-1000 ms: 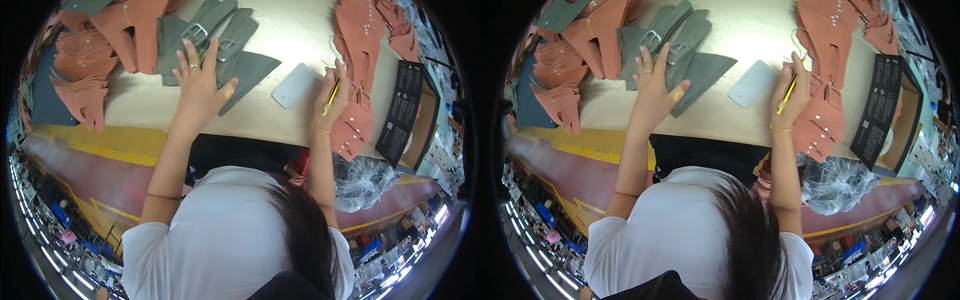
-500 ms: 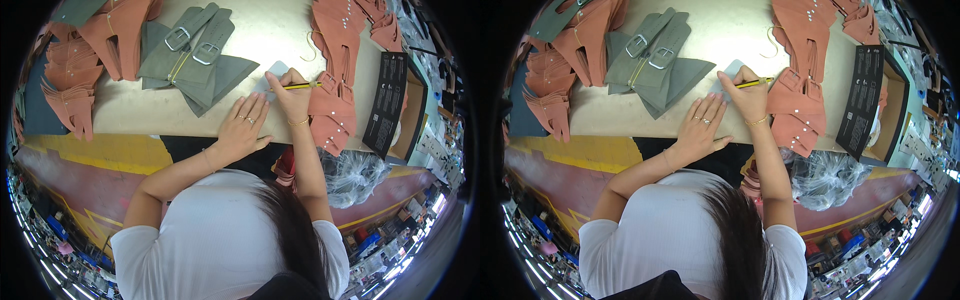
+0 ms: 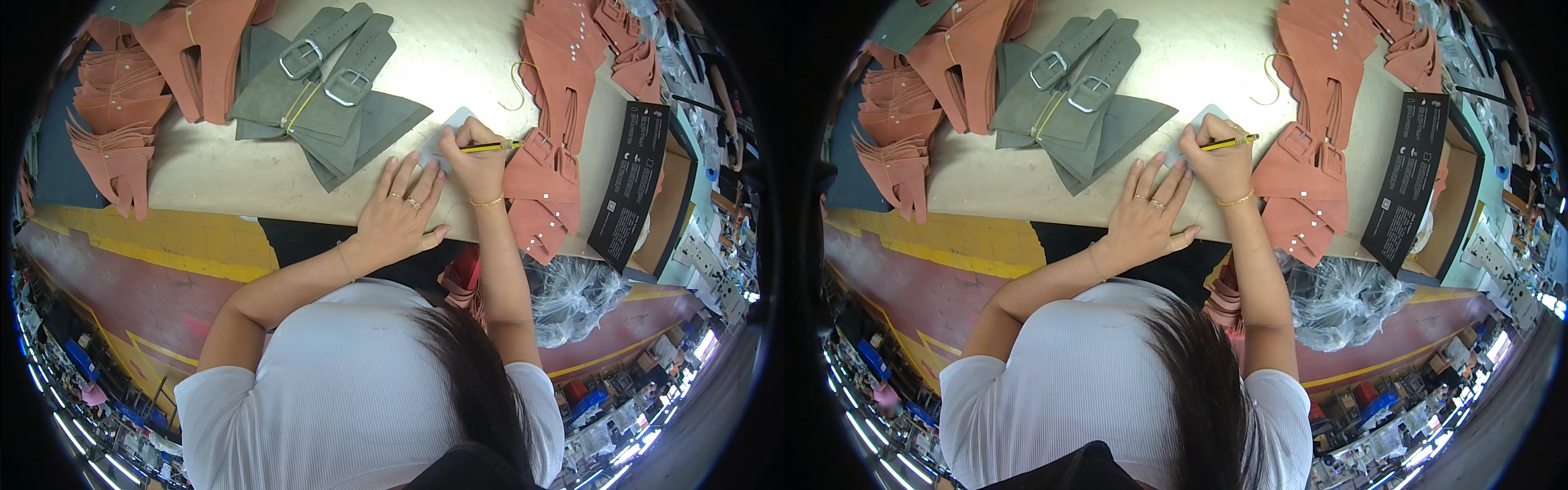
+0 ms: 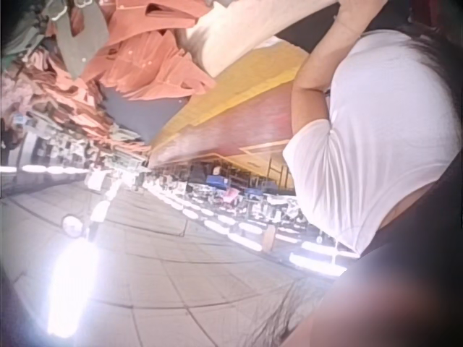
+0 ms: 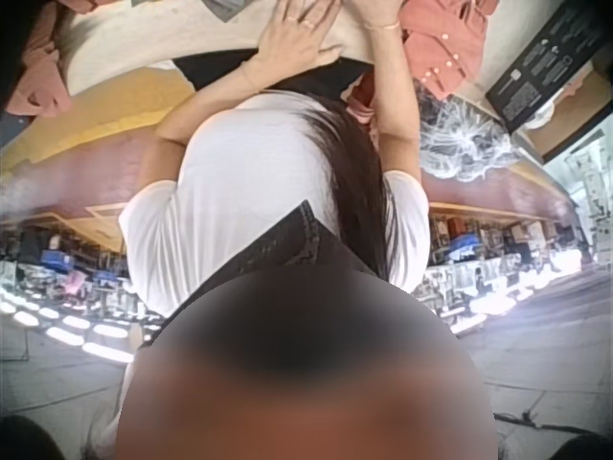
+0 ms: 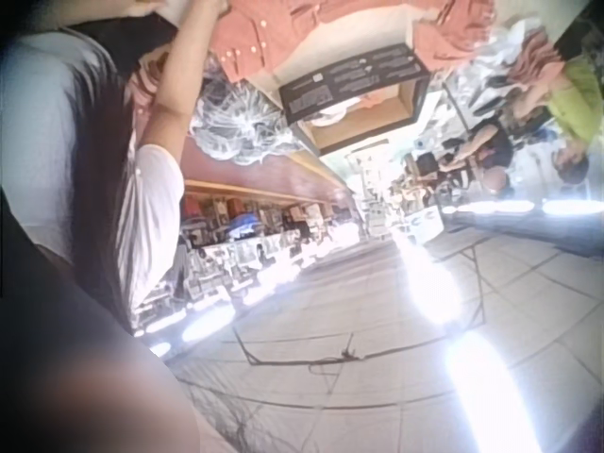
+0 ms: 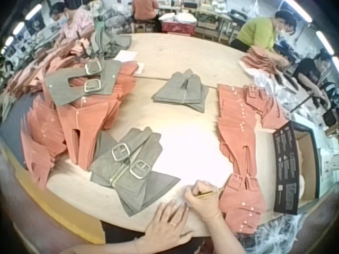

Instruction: The person handles stacks of green and pink leather belt components, places them into plastic bags, and moves the bags into a red basket. The person also uses a pencil to mark or adjust items on the table. The workspace contains piles of leather pieces and a cardboard box.

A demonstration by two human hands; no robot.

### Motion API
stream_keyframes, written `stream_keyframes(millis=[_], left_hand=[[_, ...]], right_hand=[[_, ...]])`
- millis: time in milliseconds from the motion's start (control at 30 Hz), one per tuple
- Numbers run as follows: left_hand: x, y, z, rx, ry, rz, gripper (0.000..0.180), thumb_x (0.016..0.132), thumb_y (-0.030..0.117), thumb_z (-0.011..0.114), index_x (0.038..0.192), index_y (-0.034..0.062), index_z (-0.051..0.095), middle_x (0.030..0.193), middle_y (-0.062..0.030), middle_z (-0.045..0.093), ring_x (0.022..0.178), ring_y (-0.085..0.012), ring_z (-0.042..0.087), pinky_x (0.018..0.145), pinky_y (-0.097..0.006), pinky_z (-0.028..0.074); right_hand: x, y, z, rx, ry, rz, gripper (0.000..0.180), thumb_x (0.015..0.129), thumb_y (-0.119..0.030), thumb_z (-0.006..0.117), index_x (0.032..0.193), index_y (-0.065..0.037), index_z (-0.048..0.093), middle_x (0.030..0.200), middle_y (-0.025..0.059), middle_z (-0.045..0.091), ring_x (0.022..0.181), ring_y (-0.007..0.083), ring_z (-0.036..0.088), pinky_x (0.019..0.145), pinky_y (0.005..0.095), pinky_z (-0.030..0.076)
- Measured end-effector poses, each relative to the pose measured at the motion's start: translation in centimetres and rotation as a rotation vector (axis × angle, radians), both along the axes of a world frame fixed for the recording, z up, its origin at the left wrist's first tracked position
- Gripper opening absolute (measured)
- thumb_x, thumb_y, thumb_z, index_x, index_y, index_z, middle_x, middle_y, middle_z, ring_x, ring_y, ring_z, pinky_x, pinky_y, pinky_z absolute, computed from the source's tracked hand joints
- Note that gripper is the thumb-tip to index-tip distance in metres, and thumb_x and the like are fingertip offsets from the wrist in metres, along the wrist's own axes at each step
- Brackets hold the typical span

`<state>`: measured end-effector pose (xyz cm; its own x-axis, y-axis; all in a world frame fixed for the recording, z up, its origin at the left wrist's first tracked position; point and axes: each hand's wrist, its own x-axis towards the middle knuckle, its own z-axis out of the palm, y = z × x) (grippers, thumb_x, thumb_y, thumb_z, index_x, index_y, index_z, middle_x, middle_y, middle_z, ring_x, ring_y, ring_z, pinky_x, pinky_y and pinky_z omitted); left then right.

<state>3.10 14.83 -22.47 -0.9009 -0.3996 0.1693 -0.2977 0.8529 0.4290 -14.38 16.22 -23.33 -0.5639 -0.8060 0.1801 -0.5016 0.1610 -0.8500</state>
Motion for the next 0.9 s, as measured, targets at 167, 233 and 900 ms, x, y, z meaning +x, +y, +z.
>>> stream_keyframes(millis=[167, 233, 900], left_hand=[[0.0, 0.0, -0.1, -0.002, 0.0, 0.001, 0.073, 0.082, 0.051, 0.064, 0.133, -0.0003, 0.053, 0.141, -0.0168, 0.044, 0.135, -0.0401, 0.033, 0.113, -0.056, 0.025], [0.0, 0.0, -0.1, 0.001, 0.009, 0.0, 0.072, 0.082, 0.051, 0.064, 0.132, -0.0002, 0.054, 0.14, -0.0167, 0.044, 0.135, -0.0401, 0.033, 0.113, -0.056, 0.025], [0.0, 0.0, -0.1, -0.013, 0.018, 0.003, 0.071, 0.081, 0.05, 0.064, 0.131, -0.0002, 0.055, 0.14, -0.0167, 0.045, 0.136, -0.0398, 0.034, 0.113, -0.057, 0.025]], right_hand=[[-0.1, 0.1, -0.7, -0.037, -0.083, -0.001, 0.035, 0.075, -0.004, 0.069, 0.057, -0.006, 0.039, 0.048, 0.0045, 0.044, 0.046, 0.019, 0.041, 0.046, 0.0329, 0.034], [-0.2, 0.2, -1.0, -0.023, -0.126, -0.036, 0.034, 0.074, -0.004, 0.069, 0.057, -0.006, 0.04, 0.048, 0.0046, 0.043, 0.046, 0.0193, 0.04, 0.047, 0.0332, 0.034], [-0.5, 0.2, -1.1, -0.023, -0.108, -0.001, 0.037, 0.085, 0.002, 0.065, 0.064, -0.006, 0.036, 0.058, -0.004, 0.041, 0.054, 0.0018, 0.039, 0.048, 0.0208, 0.044]])
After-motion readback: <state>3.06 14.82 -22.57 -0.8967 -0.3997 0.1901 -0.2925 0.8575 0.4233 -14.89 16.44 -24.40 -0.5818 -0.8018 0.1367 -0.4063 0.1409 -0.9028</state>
